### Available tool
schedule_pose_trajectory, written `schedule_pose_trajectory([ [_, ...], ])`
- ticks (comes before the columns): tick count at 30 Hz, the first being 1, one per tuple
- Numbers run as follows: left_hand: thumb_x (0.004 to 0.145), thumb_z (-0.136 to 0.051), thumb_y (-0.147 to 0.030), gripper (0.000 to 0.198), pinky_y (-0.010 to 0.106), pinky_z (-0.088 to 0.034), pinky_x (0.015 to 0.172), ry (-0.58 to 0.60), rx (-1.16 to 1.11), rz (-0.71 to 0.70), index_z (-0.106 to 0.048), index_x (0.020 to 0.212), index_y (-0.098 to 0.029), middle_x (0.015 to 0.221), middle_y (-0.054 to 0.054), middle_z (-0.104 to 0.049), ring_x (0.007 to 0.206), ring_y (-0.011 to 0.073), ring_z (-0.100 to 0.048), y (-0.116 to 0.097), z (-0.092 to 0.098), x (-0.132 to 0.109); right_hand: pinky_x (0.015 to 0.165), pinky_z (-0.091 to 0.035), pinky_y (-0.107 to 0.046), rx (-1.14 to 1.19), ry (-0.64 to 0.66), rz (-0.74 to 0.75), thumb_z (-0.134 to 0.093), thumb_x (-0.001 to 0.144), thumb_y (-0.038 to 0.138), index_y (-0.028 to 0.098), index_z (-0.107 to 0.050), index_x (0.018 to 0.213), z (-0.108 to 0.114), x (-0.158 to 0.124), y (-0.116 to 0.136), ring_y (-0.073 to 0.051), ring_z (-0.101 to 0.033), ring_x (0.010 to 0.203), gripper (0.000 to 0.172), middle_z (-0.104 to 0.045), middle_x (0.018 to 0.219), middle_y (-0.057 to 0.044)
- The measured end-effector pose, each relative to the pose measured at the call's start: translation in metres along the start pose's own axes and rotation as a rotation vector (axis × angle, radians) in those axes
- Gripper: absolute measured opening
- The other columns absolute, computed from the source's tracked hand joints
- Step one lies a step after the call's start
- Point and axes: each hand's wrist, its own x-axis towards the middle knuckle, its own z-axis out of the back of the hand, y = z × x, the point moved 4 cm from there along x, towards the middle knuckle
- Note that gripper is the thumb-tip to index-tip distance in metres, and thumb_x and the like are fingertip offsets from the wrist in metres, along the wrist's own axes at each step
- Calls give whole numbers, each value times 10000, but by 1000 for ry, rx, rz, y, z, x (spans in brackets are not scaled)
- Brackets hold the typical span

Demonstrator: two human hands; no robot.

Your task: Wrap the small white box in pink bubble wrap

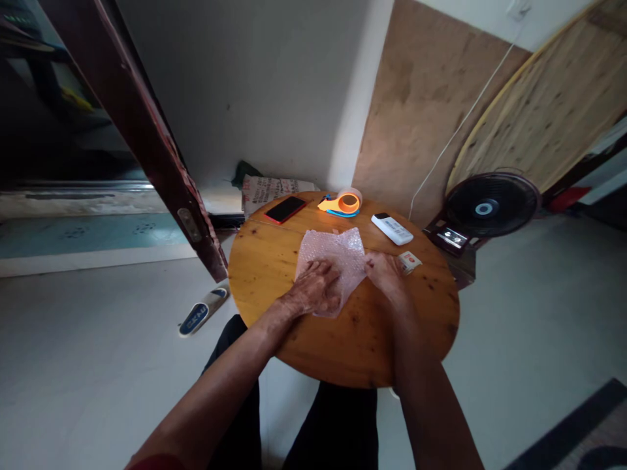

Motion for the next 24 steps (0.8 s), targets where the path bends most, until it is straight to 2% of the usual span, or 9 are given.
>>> schedule_pose_trajectory([
  [5,774,-657,-476,549,498,-316,1092,-5,-13,-2,-576,1240,-198,1333,141,-513,1276,328,-434,-2,5,0,629,-341,-284,11,0,63,-456,852,194,202,-716,956,-2,0,9,-218,-649,841,280,-728,961,-110],
  [9,804,-641,-403,465,492,-324,1087,-23,-17,5,-587,1220,-202,1304,126,-537,1247,311,-466,-4,7,-1,614,-322,-271,26,23,130,-466,828,165,206,-715,894,-3,-2,13,-188,-629,793,261,-730,902,-79],
  [16,806,-635,-402,479,499,-335,1071,-44,0,23,-589,1231,-189,1303,135,-543,1231,331,-472,-1,5,-1,610,-334,-265,49,77,233,-514,840,311,199,-708,846,-3,-7,16,-172,-600,728,224,-711,848,-56],
  [19,803,-633,-417,479,490,-340,1072,-27,2,24,-584,1235,-216,1308,117,-539,1237,312,-470,1,5,0,652,-372,-261,84,118,268,-556,833,399,190,-695,885,-2,-7,17,-183,-616,789,256,-706,900,-58],
  [24,812,-627,-403,434,490,-355,1062,-27,-6,35,-602,1205,-218,1270,103,-565,1216,300,-484,4,5,1,807,-440,-332,116,173,353,-688,734,478,215,-674,1029,-2,-9,15,-264,-609,1005,395,-659,1126,-85],
])
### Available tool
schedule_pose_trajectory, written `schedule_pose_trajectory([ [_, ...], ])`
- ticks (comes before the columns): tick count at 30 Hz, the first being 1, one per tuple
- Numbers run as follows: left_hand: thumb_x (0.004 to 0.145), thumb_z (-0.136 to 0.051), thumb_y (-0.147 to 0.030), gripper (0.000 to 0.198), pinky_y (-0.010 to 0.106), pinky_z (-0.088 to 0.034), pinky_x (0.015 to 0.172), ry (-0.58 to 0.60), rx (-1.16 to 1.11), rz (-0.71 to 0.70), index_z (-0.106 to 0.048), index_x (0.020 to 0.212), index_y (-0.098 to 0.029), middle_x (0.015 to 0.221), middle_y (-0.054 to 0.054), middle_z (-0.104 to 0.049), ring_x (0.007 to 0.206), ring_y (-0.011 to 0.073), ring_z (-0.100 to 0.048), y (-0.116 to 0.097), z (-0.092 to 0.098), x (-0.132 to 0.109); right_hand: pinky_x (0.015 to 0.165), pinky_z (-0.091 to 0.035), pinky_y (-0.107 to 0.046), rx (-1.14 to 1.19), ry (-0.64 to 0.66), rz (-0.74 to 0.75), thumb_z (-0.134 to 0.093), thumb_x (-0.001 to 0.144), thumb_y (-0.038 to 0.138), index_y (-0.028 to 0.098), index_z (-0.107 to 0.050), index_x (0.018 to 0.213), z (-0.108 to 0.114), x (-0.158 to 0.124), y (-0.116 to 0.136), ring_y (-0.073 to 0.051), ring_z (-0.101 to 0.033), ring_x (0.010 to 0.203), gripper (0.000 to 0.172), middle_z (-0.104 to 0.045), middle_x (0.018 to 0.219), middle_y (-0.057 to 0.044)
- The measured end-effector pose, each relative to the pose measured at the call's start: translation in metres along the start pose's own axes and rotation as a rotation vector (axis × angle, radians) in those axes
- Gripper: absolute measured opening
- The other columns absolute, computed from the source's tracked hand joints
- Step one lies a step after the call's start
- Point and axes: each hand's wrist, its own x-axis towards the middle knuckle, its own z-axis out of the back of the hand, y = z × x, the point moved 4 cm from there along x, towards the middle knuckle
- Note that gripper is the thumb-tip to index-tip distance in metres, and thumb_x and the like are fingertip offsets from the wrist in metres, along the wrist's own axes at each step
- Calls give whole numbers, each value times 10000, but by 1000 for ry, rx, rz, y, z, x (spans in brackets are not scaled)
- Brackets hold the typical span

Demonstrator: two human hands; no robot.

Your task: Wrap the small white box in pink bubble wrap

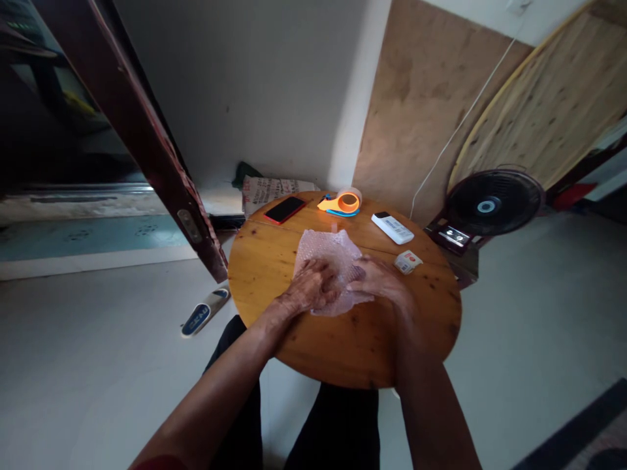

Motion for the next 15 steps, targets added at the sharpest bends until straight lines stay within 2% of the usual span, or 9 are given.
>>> schedule_pose_trajectory([
  [6,809,-634,-398,345,473,-378,1051,-69,27,102,-653,1090,-198,1224,110,-590,1195,303,-500,11,3,1,934,-427,-433,43,19,20,-766,694,398,245,-653,1134,-2,-4,-4,-331,-552,1163,479,-602,1271,-90],
  [11,789,-627,-300,276,488,-405,1025,-66,48,225,-666,1044,-201,1219,106,-596,1182,315,-510,21,9,-1,945,-428,-424,48,42,32,-775,680,384,238,-659,1143,-2,-3,-5,-325,-558,1167,499,-599,1284,-85],
  [15,773,-610,-229,297,475,-394,1044,-43,13,244,-655,1065,-201,1260,91,-576,1197,295,-490,24,14,-3,944,-426,-420,52,37,24,-759,697,393,228,-638,1191,-2,-3,-6,-320,-555,1175,534,-587,1309,-97],
])
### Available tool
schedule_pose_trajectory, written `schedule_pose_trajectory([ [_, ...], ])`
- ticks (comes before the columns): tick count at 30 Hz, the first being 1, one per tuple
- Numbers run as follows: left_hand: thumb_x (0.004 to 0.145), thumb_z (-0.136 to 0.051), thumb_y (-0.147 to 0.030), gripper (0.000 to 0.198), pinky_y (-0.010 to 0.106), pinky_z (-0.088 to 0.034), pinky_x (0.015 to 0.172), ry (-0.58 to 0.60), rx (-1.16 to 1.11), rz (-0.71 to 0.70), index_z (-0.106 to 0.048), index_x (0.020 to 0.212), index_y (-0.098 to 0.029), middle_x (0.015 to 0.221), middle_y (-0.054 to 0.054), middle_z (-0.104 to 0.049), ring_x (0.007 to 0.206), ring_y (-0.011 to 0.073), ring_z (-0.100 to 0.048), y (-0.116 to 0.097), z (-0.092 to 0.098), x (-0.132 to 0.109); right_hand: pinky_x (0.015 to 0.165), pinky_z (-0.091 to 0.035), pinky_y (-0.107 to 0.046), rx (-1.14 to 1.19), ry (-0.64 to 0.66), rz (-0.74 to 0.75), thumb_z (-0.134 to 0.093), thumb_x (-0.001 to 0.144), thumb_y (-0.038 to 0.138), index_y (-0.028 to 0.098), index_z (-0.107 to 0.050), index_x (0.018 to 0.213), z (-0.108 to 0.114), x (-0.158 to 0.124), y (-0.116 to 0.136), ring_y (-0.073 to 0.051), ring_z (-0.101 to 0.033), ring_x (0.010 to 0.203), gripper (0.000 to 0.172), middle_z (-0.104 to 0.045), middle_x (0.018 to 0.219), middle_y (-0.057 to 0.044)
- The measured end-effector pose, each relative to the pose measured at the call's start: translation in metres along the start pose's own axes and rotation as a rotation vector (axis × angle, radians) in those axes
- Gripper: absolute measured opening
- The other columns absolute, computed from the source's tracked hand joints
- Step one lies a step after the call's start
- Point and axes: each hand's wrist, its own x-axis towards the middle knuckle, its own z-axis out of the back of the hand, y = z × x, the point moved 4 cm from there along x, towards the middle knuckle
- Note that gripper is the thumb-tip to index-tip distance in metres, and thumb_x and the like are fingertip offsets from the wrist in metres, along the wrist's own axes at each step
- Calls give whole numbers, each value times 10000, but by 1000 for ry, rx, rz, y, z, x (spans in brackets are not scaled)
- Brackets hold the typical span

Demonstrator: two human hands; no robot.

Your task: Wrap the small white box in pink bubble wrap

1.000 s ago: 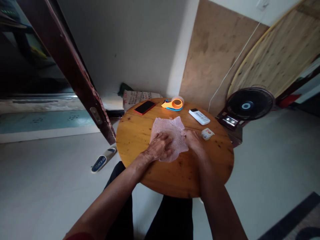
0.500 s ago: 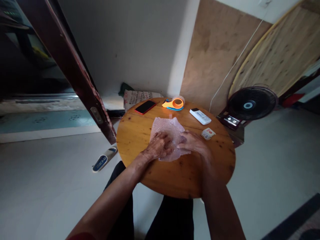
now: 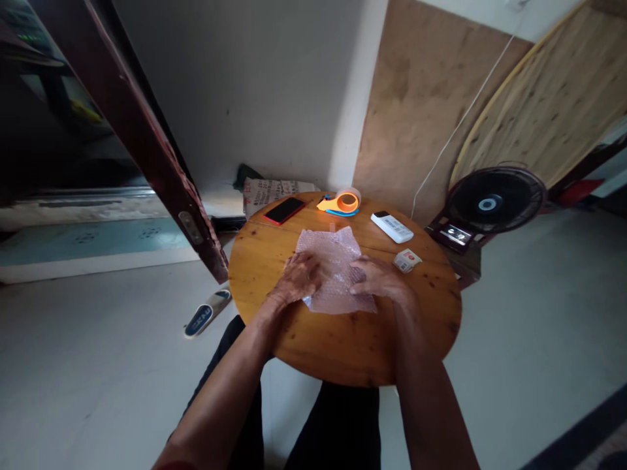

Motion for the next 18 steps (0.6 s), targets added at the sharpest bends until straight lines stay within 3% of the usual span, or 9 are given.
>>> schedule_pose_trajectory([
  [3,789,-572,-180,270,437,-395,1044,9,-9,0,-652,1048,-185,1221,90,-588,1178,263,-488,3,2,1,931,-429,-400,0,-12,-20,-755,698,396,228,-636,1194,0,0,-1,-310,-564,1161,537,-587,1314,-96],
  [9,858,-520,-221,163,422,-427,985,-48,41,172,-667,914,-179,1132,93,-617,1106,252,-512,16,3,2,881,-439,-337,-10,-10,-43,-725,714,411,206,-660,1133,0,1,-5,-285,-582,1110,471,-610,1277,-93],
  [12,836,-525,-204,189,404,-435,992,-114,9,194,-675,952,-206,1139,90,-624,1114,253,-528,18,3,2,860,-441,-334,-17,-14,-36,-719,717,414,215,-671,1098,1,0,-6,-277,-594,1066,432,-633,1230,-84],
  [15,763,-551,-135,325,399,-421,1045,-188,-58,94,-657,1065,-190,1236,96,-598,1187,253,-511,11,2,2,866,-443,-354,-16,-21,-29,-737,700,435,217,-673,1100,2,0,-4,-290,-593,1061,460,-637,1211,-87],
  [18,735,-569,-115,326,359,-442,1032,-153,-96,-59,-666,1041,-174,1179,83,-635,1135,227,-548,-1,-1,1,886,-436,-361,-13,-48,-27,-720,724,436,215,-664,1138,3,-1,0,-290,-586,1079,473,-633,1218,-92],
])
